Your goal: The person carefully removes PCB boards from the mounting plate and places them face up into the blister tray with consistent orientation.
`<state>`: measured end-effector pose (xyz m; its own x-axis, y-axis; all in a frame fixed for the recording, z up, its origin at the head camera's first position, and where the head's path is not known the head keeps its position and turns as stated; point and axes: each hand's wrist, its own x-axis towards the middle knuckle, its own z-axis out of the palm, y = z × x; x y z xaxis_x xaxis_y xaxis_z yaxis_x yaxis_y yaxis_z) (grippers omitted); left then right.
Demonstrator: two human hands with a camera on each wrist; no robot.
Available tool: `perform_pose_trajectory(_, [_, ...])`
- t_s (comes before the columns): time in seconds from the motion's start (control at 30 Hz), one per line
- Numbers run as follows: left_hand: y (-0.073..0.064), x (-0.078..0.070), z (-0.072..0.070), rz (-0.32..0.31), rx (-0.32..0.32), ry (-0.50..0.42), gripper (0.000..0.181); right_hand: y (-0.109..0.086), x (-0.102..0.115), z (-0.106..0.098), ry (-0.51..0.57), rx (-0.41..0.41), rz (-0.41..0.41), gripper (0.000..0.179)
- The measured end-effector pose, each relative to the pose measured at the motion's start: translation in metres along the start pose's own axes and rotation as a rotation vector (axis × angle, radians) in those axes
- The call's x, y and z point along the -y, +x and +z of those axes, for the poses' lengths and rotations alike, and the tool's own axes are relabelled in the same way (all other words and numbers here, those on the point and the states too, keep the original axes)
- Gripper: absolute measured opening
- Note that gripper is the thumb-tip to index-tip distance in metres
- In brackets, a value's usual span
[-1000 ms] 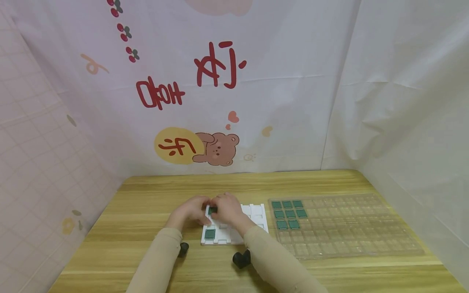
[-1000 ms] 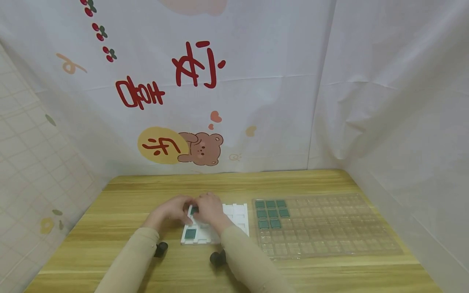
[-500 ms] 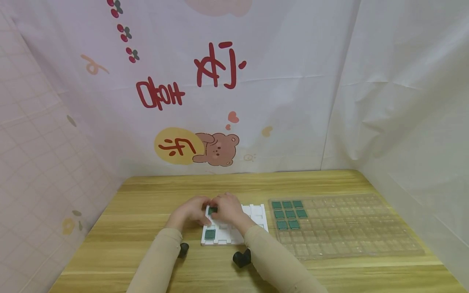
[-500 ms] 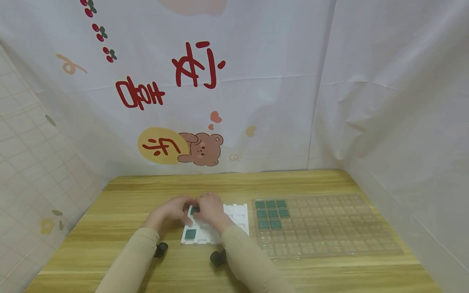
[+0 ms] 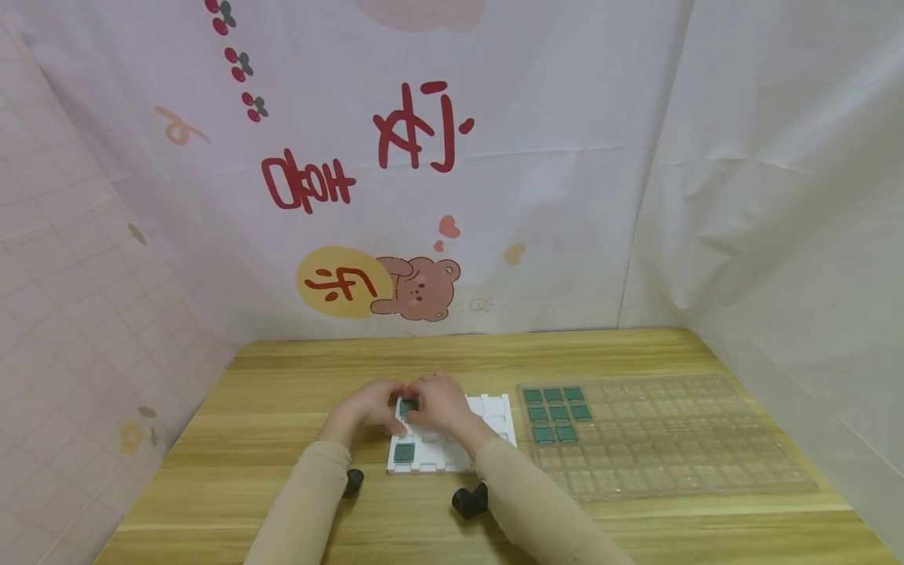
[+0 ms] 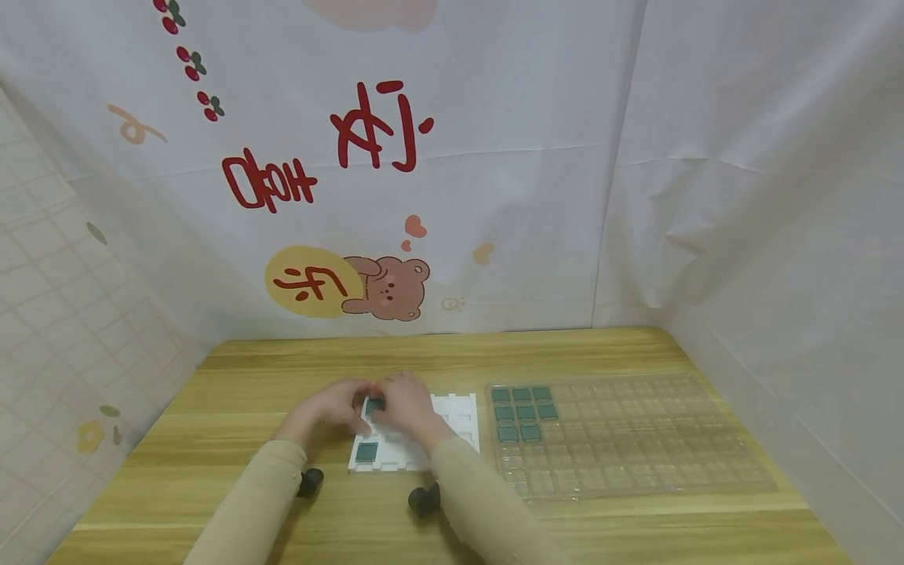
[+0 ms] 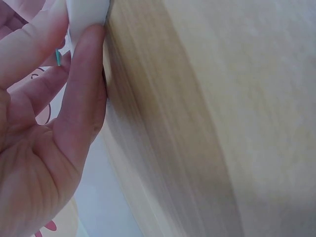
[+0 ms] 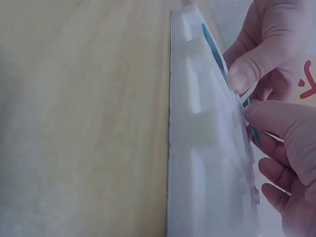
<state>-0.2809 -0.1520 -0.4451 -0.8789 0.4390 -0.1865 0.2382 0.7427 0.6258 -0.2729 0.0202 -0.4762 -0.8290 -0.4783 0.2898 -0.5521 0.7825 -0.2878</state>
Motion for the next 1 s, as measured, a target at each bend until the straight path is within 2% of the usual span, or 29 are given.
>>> perform_pose_trajectory(0.2, [0.0,0.0,0.0,0.004,0.007,0.026,0.06,-0.004,0.001,-0.003,0.024,0.0,0.017,0.027])
perform_pose_trajectory(0.4, [0.0,0.0,0.001,-0.034,0.0,-0.002,0.061,-0.008,0.001,-0.009,0.071,-0.037,0.027,0.028])
perform_pose_trajectory(0.67, [0.0,0.001,0.001,-0.046,0.0,-0.008,0.057,-0.016,-0.002,-0.012,0.118,-0.049,0.044,0.027])
perform_pose_trajectory(1.0, [0.0,0.001,0.001,-0.034,-0.003,-0.023,0.053,-0.023,-0.005,-0.011,0.121,-0.093,-0.016,0.027])
